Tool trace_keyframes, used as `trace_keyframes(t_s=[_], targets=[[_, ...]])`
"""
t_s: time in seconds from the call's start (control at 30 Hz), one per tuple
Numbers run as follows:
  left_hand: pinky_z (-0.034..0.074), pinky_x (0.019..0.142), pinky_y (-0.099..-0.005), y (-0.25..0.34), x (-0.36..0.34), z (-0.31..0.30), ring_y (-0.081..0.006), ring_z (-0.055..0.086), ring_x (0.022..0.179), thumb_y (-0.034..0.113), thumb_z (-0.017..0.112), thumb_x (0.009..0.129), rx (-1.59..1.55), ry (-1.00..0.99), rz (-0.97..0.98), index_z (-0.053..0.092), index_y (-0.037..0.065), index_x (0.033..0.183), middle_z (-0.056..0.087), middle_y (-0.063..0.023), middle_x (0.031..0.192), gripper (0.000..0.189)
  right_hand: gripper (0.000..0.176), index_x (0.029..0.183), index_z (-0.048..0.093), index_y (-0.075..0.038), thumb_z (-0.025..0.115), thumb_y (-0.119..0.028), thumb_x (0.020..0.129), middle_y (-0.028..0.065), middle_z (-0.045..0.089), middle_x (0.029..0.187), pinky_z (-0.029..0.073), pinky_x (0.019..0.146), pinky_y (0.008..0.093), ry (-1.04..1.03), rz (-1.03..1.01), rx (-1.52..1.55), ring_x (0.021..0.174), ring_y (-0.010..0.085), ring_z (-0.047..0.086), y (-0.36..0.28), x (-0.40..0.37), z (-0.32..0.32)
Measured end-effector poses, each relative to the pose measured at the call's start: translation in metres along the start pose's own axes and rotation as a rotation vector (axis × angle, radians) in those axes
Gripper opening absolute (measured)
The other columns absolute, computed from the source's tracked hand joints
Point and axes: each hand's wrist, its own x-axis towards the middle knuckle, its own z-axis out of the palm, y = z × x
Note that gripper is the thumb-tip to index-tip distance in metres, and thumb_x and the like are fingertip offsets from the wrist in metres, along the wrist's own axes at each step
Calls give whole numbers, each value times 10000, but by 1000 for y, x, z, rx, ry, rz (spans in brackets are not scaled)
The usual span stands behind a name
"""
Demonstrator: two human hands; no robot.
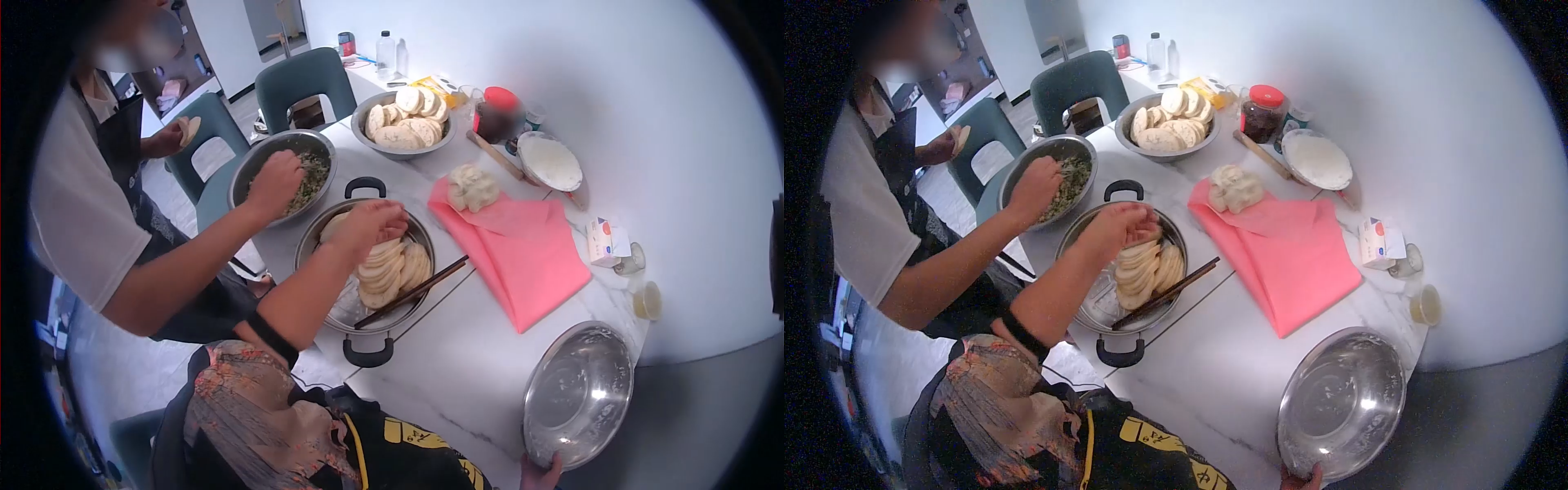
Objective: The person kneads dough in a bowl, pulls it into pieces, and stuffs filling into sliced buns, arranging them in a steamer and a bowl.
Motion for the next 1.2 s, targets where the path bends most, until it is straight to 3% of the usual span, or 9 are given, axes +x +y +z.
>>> trace_keyframes(t_s=[0.1,0.2,0.4,0.5,0.7,0.9,1.0,1.1,1.2], targets=[[465,678,-327,0,52,-21,-208,539,777,173,515,813,-181,150,-73,490,-20,987,546,-101,865,261,554,1249,235,22,495,-175,801,234,287,1261,293,909,555,-38,20,37,1151,392,290,2,7,-10],[465,655,-353,0,96,-27,-255,526,821,187,508,815,-258,313,-32,424,-47,1061,483,-181,991,350,552,1254,231,16,494,-171,806,231,277,1271,288,918,549,-25,10,21,1153,390,287,1,3,-6],[445,733,-456,-2,166,-32,-397,443,951,194,469,831,-272,484,-44,263,-34,1192,301,-274,1173,474,554,1259,249,-5,511,-146,791,221,282,1273,296,916,542,40,-35,-20,1154,386,292,2,1,3],[425,709,-464,2,189,-27,-361,441,910,213,466,822,-267,593,-55,332,-12,1198,374,-218,1134,458,576,1264,249,-9,528,-141,778,221,285,1273,293,921,541,56,-27,-33,1158,384,293,1,-1,10],[414,707,-504,-26,253,-54,-338,441,1000,153,445,812,-412,528,50,373,22,1185,413,-160,1164,402,559,1248,278,11,533,-177,788,233,351,1224,301,927,534,146,-19,-10,1123,384,342,4,-1,15],[456,639,-481,-22,256,-50,-312,499,930,5,464,739,-470,565,-11,418,9,1131,458,-161,1113,395,485,1221,316,24,489,-201,827,235,376,1198,342,904,530,231,-53,-38,1099,388,372,12,10,1],[475,570,-449,-12,259,-46,-319,532,853,-40,477,692,-527,727,-45,437,-11,1087,481,-172,1062,398,480,1215,320,28,486,-204,829,236,373,1199,348,896,532,249,-53,-5,1095,387,374,13,9,3],[474,505,-436,-6,253,-40,-329,546,803,-67,488,648,-433,853,2,454,-31,1040,496,-180,1004,395,490,1223,309,27,484,-210,830,239,364,1209,328,905,547,231,-45,8,1112,386,357,12,12,-2],[469,488,-448,-1,242,-40,-332,545,808,-82,503,612,-336,844,-2,458,-46,1018,509,-171,971,410,564,1253,268,21,504,-249,819,234,328,1246,301,922,556,178,-48,-17,1143,387,327,14,14,-3]])
